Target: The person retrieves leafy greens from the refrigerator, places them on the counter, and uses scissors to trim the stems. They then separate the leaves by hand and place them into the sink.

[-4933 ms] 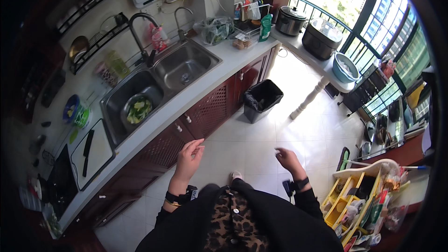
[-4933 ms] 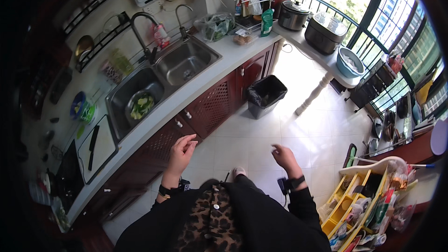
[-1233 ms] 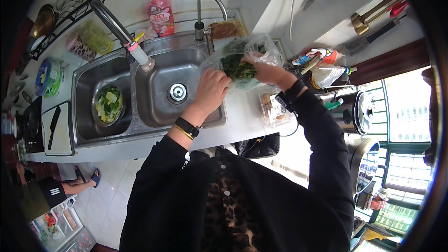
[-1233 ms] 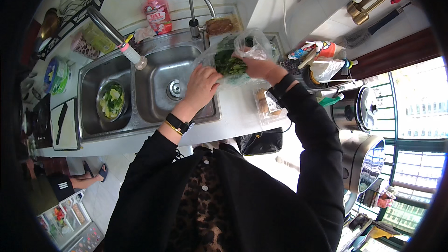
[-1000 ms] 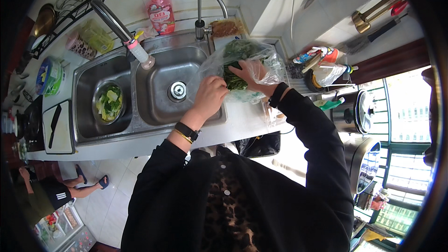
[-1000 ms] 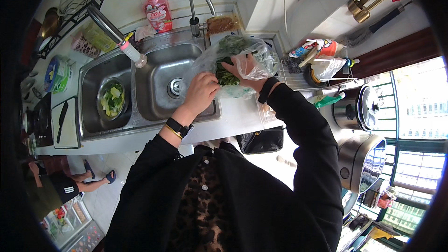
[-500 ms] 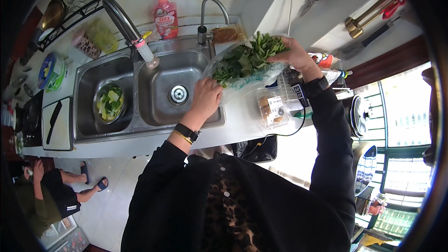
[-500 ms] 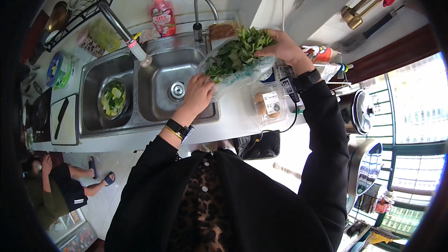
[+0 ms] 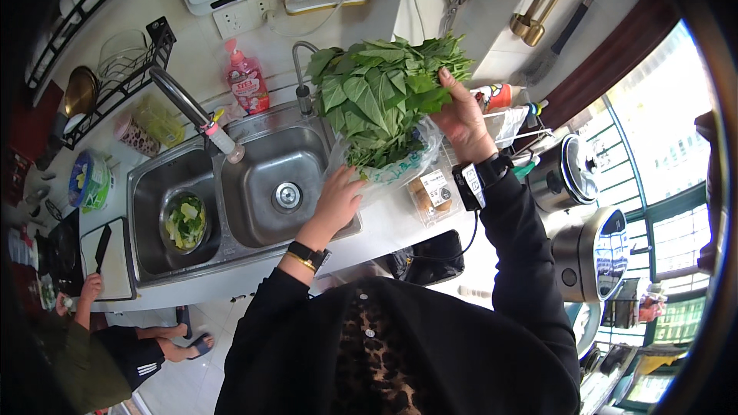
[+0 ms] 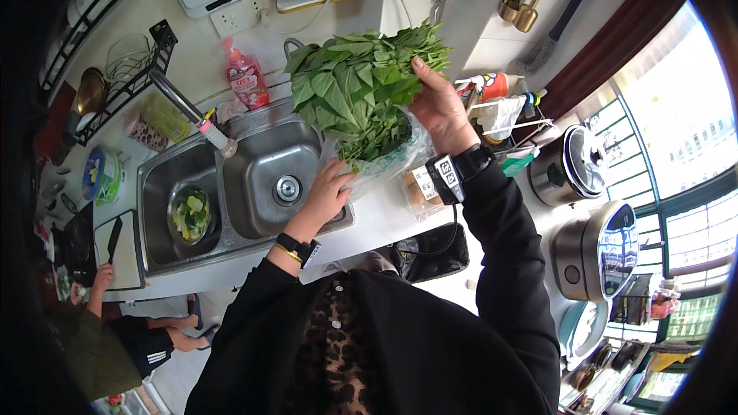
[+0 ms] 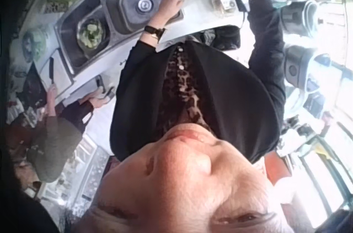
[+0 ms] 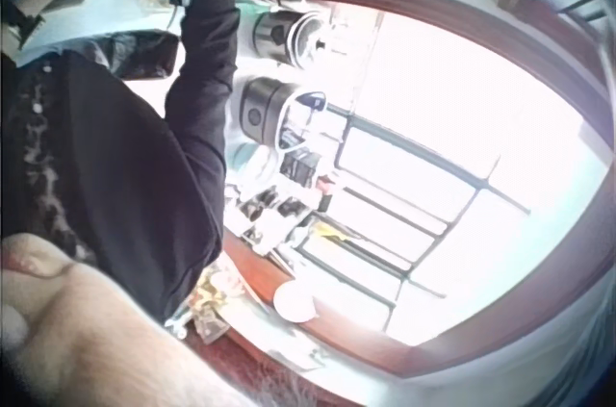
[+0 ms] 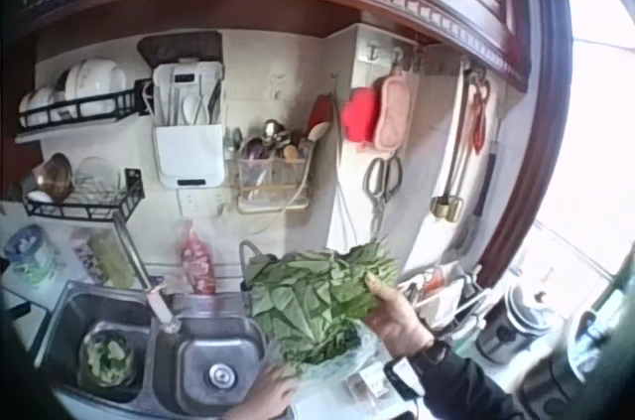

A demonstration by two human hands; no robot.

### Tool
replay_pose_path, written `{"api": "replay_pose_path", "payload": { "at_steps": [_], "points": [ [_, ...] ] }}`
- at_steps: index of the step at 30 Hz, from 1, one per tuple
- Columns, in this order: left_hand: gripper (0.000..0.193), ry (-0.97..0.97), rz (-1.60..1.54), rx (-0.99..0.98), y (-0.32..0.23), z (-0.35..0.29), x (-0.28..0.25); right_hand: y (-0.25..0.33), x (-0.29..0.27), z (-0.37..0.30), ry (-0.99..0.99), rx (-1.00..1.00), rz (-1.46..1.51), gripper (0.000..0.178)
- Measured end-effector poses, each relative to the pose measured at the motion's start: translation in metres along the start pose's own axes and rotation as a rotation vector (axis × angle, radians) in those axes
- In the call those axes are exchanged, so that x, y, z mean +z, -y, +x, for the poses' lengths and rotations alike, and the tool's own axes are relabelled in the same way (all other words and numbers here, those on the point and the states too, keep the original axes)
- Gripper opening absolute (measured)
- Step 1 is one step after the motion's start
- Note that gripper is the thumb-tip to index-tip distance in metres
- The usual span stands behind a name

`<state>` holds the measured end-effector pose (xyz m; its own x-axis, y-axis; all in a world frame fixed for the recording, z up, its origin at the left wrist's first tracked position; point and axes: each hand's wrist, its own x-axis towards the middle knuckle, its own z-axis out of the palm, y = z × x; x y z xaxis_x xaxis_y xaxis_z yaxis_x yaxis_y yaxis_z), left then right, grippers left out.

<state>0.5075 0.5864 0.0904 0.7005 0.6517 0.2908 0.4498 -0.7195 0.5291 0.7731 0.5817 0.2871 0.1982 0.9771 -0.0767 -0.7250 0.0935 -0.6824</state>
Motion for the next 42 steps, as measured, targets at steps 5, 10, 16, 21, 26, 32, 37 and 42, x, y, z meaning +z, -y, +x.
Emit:
{"api": "replay_pose_path", "payload": {
  "at_steps": [5,10,16,21,26,32,37,42],
  "points": [
    [0.036,-0.121,-0.236,-0.109,-0.005,-0.035,-0.043,-0.013,0.016,-0.029,-0.008,0.022,0.075,0.034],
    [0.034,-0.325,-0.398,-0.213,-0.021,-0.052,-0.097,-0.045,0.018,-0.034,-0.031,-0.159,-0.129,0.036],
    [0.047,-0.386,-0.338,-0.014,-0.04,-0.006,-0.106,-0.105,-0.009,-0.004,0.108,-0.667,-1.374,0.059],
    [0.086,-0.441,-0.38,0.09,-0.042,0.023,-0.076,-0.132,-0.01,-0.018,0.261,-0.672,-1.489,0.058],
    [0.066,-0.367,-0.822,-0.34,-0.03,-0.012,-0.075,-0.132,-0.007,-0.042,0.299,-0.844,-1.784,0.056],
    [0.053,0.281,-1.312,-0.717,-0.001,-0.02,-0.071,-0.158,-0.019,-0.063,0.645,-0.759,-1.907,0.042],
    [0.054,0.377,-1.421,-0.864,-0.006,-0.025,-0.049,-0.152,-0.025,-0.105,0.614,-0.616,-1.849,0.051],
    [0.046,0.443,-1.263,-0.832,-0.015,-0.018,-0.039,-0.105,-0.057,-0.173,0.11,-0.628,-1.531,0.032]
  ]
}}
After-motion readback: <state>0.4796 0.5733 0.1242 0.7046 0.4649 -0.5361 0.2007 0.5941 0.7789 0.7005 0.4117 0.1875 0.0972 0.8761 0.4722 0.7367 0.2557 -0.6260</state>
